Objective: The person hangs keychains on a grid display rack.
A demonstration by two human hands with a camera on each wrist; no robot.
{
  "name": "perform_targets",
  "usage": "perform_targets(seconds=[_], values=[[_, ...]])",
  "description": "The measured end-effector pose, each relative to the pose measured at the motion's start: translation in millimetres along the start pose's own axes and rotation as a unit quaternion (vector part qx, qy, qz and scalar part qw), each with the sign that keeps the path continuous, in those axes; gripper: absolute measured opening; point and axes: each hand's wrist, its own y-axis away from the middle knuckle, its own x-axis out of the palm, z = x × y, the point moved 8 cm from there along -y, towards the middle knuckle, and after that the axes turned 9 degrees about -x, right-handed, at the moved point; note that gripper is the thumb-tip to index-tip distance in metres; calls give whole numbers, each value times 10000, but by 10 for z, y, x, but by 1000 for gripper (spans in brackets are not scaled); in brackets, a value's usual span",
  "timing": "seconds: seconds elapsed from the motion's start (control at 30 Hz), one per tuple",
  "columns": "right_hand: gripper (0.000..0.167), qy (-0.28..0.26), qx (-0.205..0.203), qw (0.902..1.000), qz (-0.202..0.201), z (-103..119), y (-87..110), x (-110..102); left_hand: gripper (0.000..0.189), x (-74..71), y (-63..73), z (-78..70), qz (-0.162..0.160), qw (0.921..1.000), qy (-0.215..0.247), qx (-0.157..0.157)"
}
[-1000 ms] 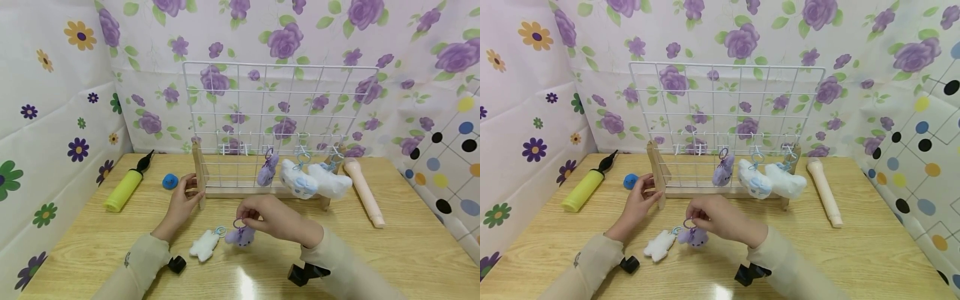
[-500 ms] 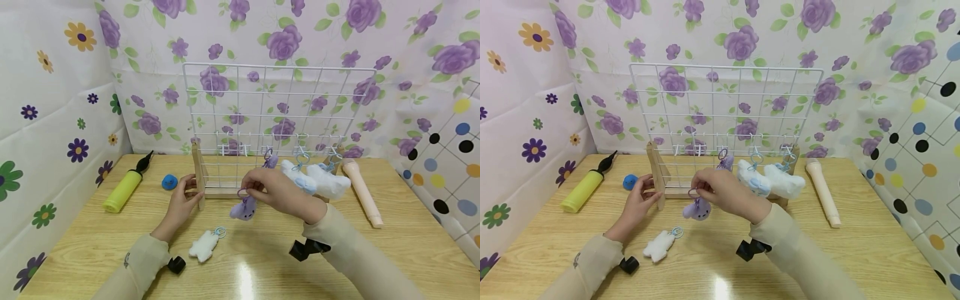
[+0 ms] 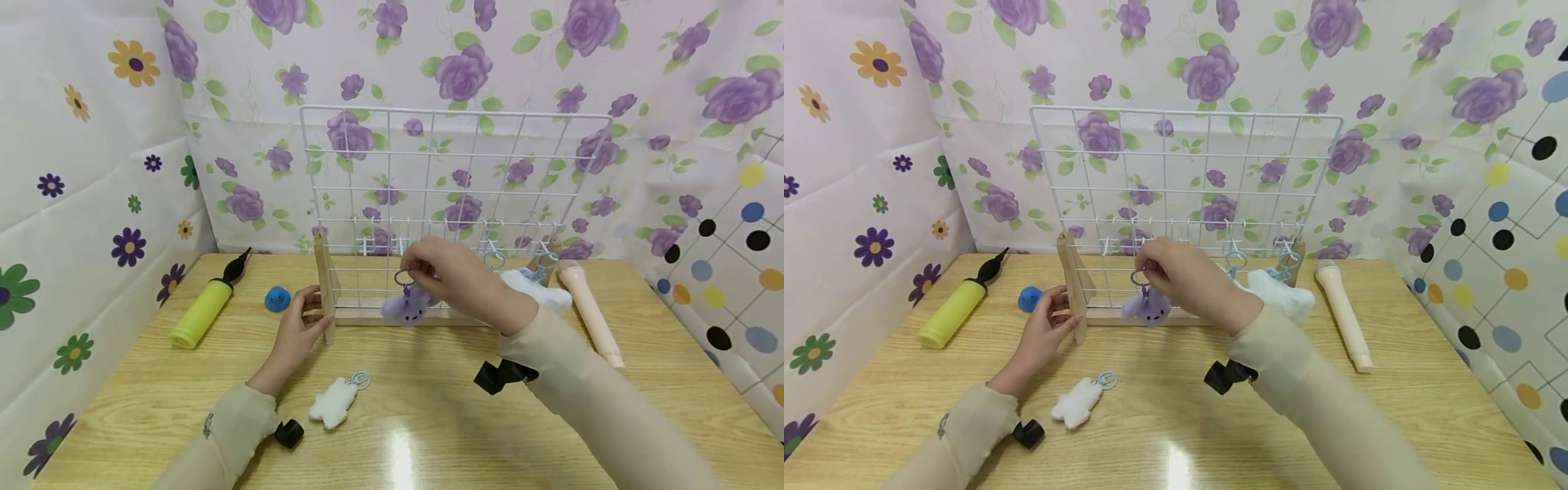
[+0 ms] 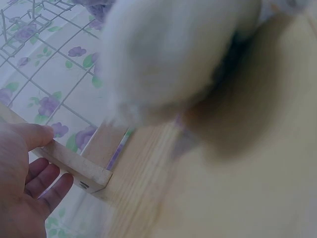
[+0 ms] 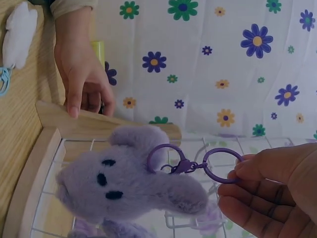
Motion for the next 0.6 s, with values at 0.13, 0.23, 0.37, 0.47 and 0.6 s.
perform_targets(seconds=[0.13, 0.23, 0.37, 0.47, 0.6], values=[[7, 160, 65, 9998, -97, -37, -56, -48, 59, -9, -21, 67, -44, 10000, -22, 79], [7, 232, 109, 9996, -149, -63, -94, -62, 58, -13, -31, 102, -65, 9998, -14, 177], [6, 257, 135, 9994, -168, -89, -134, -61, 58, -12, -38, 110, -62, 9997, -2, 246], [6, 302, 209, 9993, -99, -122, -154, -38, 58, -12, -42, 110, -77, 9997, -3, 236], [7, 407, 341, 9986, 36, -163, -181, -7, 58, -9, -45, 114, -85, 9997, -1, 213]])
